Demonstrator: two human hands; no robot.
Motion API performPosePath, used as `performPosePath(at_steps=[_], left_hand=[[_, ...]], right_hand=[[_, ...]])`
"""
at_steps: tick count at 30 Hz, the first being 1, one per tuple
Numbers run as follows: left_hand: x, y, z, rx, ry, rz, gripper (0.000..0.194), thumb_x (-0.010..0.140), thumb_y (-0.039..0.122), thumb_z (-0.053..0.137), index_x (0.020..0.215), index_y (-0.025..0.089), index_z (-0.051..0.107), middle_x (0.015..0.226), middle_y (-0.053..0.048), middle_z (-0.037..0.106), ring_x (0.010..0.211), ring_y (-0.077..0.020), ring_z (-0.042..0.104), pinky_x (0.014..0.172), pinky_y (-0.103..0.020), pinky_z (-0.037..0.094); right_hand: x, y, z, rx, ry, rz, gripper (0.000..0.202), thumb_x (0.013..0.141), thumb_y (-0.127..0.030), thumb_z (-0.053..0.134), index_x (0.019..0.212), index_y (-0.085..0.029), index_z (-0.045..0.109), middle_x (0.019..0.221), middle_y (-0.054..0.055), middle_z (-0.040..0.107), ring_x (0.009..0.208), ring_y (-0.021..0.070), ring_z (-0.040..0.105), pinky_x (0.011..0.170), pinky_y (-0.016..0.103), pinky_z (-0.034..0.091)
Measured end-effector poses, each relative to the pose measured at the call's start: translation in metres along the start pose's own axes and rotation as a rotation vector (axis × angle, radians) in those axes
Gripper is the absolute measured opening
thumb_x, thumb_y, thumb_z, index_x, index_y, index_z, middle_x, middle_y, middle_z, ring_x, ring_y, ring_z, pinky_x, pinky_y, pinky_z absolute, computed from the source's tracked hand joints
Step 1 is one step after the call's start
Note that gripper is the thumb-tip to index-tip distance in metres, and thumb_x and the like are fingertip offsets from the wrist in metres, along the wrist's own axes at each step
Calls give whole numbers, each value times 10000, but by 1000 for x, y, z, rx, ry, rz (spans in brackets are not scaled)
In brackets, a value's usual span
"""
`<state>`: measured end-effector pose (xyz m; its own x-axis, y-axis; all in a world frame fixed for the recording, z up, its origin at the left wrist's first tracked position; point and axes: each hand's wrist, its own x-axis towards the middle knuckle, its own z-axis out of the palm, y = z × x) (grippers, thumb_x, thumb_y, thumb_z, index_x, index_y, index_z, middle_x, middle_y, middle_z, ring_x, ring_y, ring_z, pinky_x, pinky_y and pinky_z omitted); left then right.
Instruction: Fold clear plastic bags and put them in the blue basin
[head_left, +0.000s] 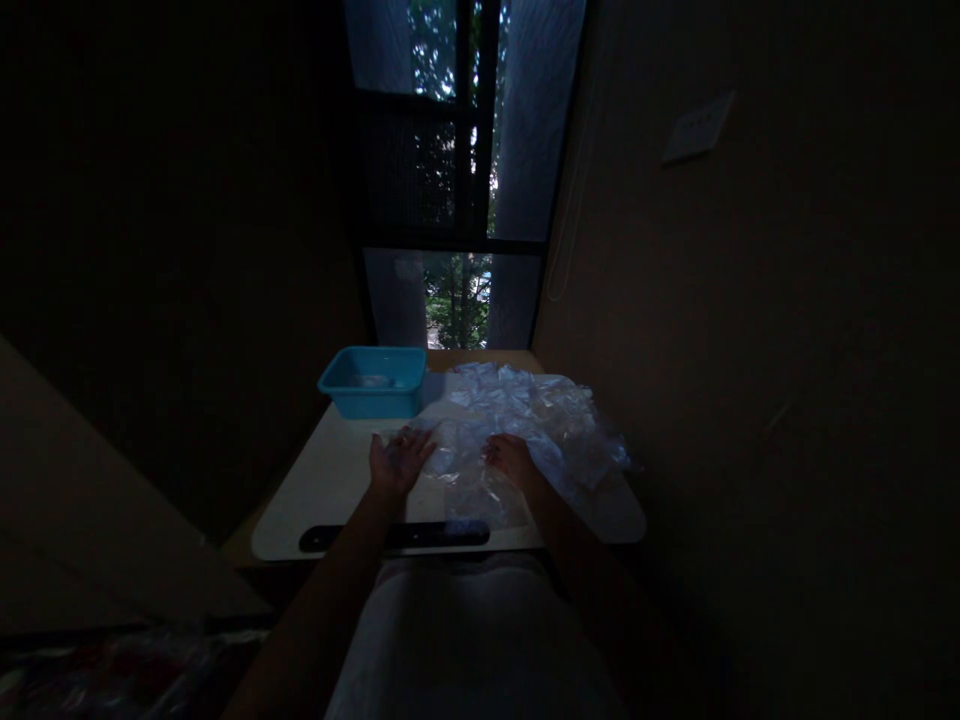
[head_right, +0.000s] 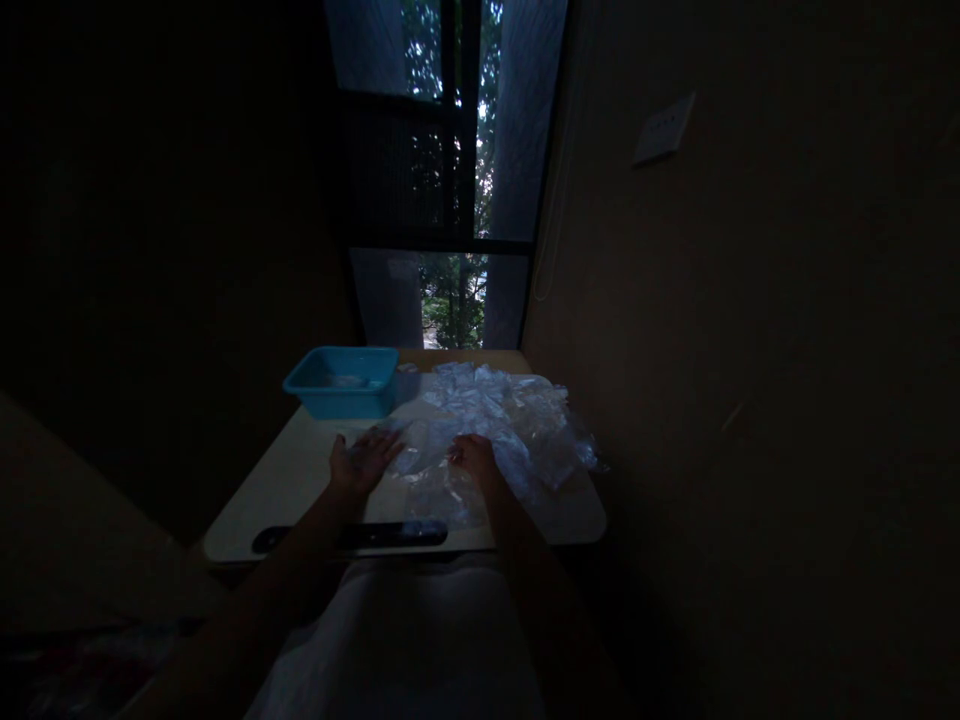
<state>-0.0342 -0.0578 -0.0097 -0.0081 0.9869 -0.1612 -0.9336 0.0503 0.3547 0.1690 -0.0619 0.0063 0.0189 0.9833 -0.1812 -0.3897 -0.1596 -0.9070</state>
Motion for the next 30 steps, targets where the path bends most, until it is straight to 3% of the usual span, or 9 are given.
performPosePath(at_steps=[10,18,21,25,30], left_hand=[[-1,2,2,1,-40,-35,515,742,568,290,690,135,564,828,-145,603,1006,-334,496,758,-552,403],[-5,1,8,45,19,-18,585,731,609,233,689,121,553,815,-158,596,971,-309,517,723,-501,434],[-5,1,11,94,21,-20,508,730,566,325,693,115,557,834,-158,598,930,-293,539,724,-488,440],[-6,1,15,108,-6,-54,281,745,371,438,659,129,553,797,-118,614,860,-244,573,757,-453,443],[-6,0,16,119,-47,-73,300,757,348,419,668,100,563,802,-155,619,861,-258,580,736,-419,464]], right_hand=[[0,-4,4,-21,-18,43,103,525,-105,597,464,-144,524,409,-14,553,373,95,494,418,211,377],[-2,-10,17,252,116,-22,137,670,-143,464,539,-182,452,506,-26,566,490,96,555,534,233,442],[-8,-7,19,393,57,11,124,683,-179,463,563,-192,431,573,-5,587,569,126,583,613,287,468],[-17,-4,22,491,-57,19,96,697,-216,438,603,-201,433,672,8,609,666,156,605,716,359,462],[-18,-15,17,591,-76,-81,149,739,-202,342,660,-196,468,818,27,620,824,142,595,831,351,433]])
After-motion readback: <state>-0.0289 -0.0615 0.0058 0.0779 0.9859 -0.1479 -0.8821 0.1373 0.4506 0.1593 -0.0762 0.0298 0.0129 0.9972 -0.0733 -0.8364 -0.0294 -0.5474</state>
